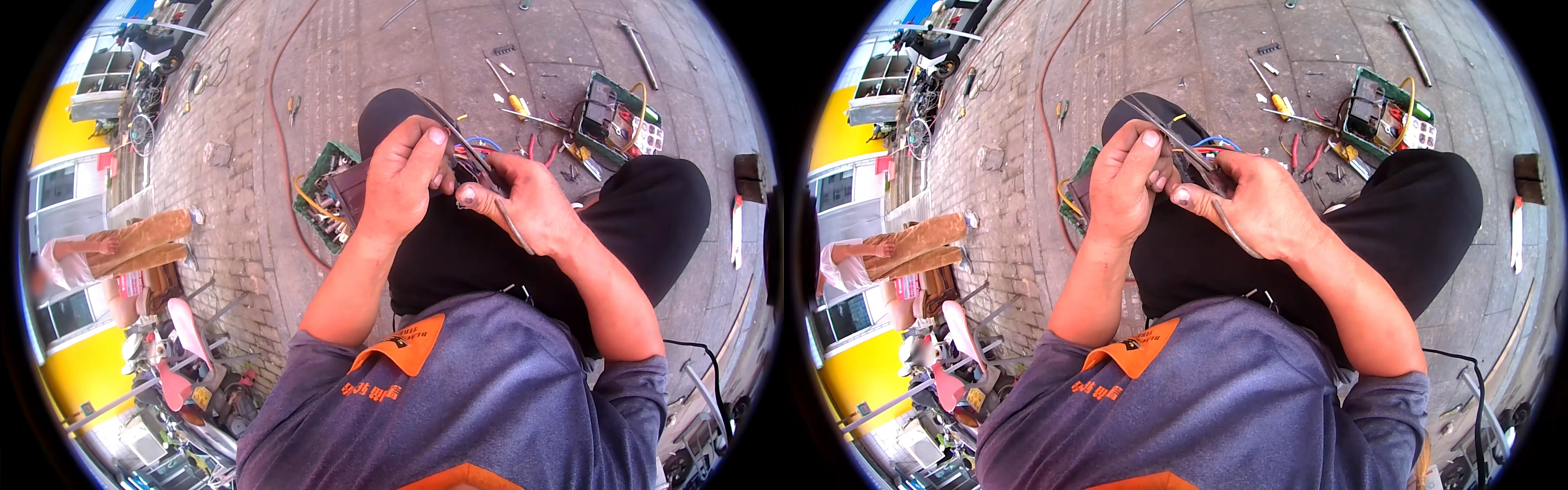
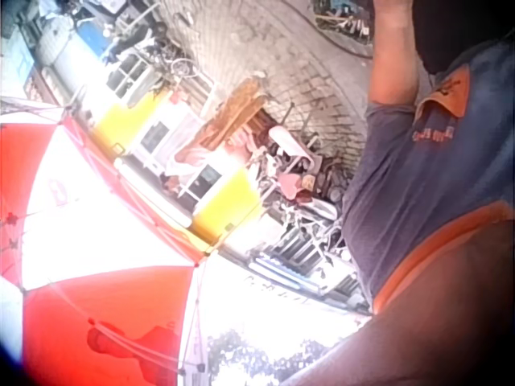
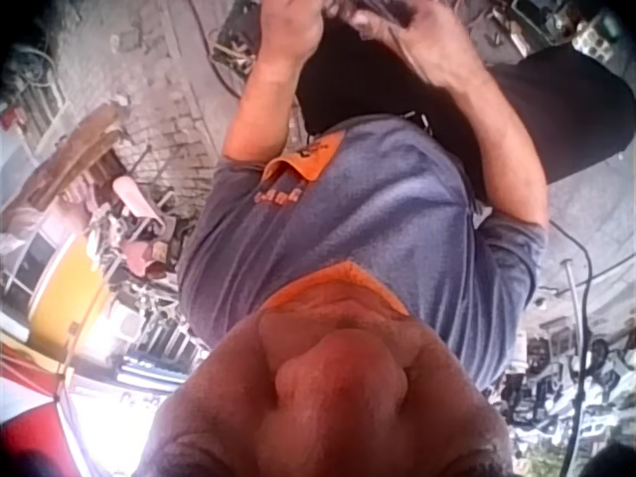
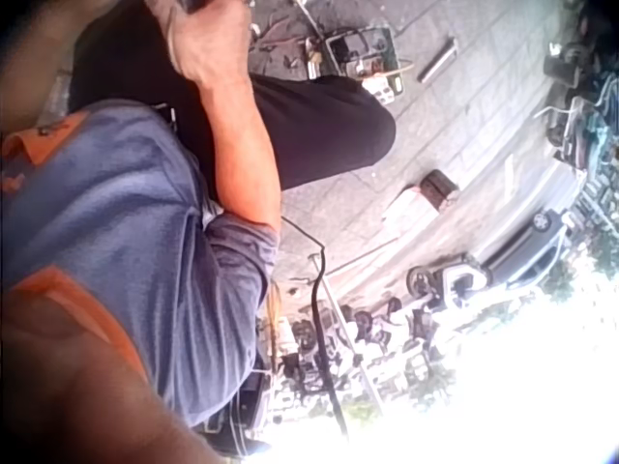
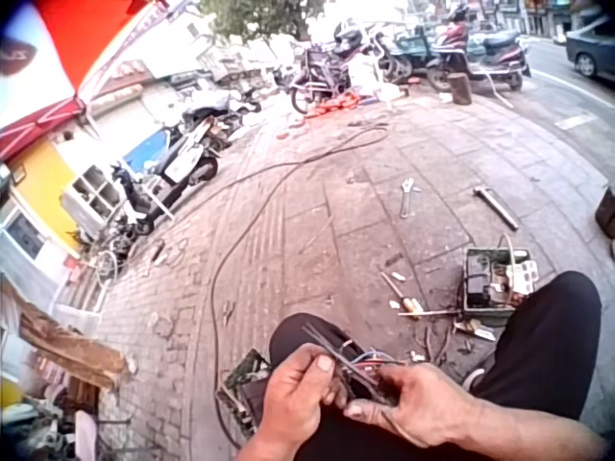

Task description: The person sits on the ground and uses pliers to strip insulation from multiple colored wires. They then use a soldering iron to solder the exposed wire ends, holding the wires with pliers during the process.

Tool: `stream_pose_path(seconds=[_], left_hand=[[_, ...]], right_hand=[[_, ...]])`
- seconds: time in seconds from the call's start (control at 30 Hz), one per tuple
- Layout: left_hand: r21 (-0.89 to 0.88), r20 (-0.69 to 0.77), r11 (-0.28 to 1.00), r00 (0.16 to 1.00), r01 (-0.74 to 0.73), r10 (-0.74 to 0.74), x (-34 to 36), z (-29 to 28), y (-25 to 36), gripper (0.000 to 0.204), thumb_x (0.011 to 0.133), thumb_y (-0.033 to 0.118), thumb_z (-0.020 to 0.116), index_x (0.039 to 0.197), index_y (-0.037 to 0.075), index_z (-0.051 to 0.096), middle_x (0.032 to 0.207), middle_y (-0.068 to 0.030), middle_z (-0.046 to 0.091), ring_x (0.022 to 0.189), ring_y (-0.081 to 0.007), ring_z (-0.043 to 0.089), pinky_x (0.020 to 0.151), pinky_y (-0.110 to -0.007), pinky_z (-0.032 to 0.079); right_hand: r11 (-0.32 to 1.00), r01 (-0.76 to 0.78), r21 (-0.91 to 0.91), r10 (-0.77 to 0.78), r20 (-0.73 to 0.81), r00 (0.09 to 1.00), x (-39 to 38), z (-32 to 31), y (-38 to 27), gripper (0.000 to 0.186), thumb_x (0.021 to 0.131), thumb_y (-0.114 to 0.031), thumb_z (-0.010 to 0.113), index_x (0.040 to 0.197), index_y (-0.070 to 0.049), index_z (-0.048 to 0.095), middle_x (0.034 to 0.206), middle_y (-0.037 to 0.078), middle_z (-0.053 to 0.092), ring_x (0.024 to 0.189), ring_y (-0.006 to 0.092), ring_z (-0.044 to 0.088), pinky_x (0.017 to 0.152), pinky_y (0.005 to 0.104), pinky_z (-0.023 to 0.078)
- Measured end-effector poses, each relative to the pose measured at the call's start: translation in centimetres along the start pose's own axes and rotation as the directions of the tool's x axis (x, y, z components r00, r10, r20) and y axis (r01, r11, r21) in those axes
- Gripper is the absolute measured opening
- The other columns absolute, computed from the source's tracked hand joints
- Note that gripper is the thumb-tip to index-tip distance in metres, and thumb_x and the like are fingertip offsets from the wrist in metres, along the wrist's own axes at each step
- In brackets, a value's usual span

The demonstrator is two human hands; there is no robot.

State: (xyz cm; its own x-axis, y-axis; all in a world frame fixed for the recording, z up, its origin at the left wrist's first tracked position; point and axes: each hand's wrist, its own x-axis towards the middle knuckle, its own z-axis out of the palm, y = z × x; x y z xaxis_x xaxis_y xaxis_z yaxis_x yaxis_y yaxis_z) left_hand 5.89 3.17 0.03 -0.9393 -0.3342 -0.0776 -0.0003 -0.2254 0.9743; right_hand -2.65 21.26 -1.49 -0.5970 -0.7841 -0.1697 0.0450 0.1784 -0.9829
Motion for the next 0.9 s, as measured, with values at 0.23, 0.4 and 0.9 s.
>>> stream_pose_path(seconds=[0.23,0.4,0.9], left_hand=[[-0.038,0.013,0.999,0.999,0.033,-0.032,0.1,-0.13,0.19,0.024,0.111,0.024,0.056,0.1,0.003,0.061,0.073,0.0011,0.051,0.063,-0.0074,0.049,0.06,-0.028,0.05],[-0.063,0.011,0.996,0.998,0.065,-0.064,0.11,-0.16,0.62,0.024,0.11,0.024,0.058,0.099,0.003,0.061,0.072,0.0011,0.049,0.064,-0.0084,0.048,0.06,-0.029,0.05],[0.162,0.03,0.985,0.997,0.067,-0.073,0.35,-0.43,0.62,0.024,0.107,0.023,0.061,0.099,0.001,0.066,0.076,-0.001,0.059,0.066,-0.0094,0.058,0.061,-0.028,0.05]], right_hand=[[0.982,-0.069,-0.176,0.068,-0.009,0.998,0.12,-0.38,-0.02,0.063,0.087,-0.056,0.084,0.1,0.005,0.074,0.073,0.014,0.067,0.069,0.0223,0.063,0.069,0.0402,0.052],[0.973,-0.065,-0.222,0.064,-0.013,0.998,0.08,-0.37,-0.5,0.066,0.087,-0.059,0.083,0.097,0.006,0.073,0.072,0.015,0.066,0.068,0.0241,0.063,0.069,0.0412,0.052],[0.989,0.007,-0.151,-0.011,-0.028,1.0,-0.06,-0.47,0.43,0.057,0.089,-0.05,0.085,0.111,0.001,0.072,0.076,0.012,0.066,0.069,0.0197,0.06,0.068,0.0379,0.051]])
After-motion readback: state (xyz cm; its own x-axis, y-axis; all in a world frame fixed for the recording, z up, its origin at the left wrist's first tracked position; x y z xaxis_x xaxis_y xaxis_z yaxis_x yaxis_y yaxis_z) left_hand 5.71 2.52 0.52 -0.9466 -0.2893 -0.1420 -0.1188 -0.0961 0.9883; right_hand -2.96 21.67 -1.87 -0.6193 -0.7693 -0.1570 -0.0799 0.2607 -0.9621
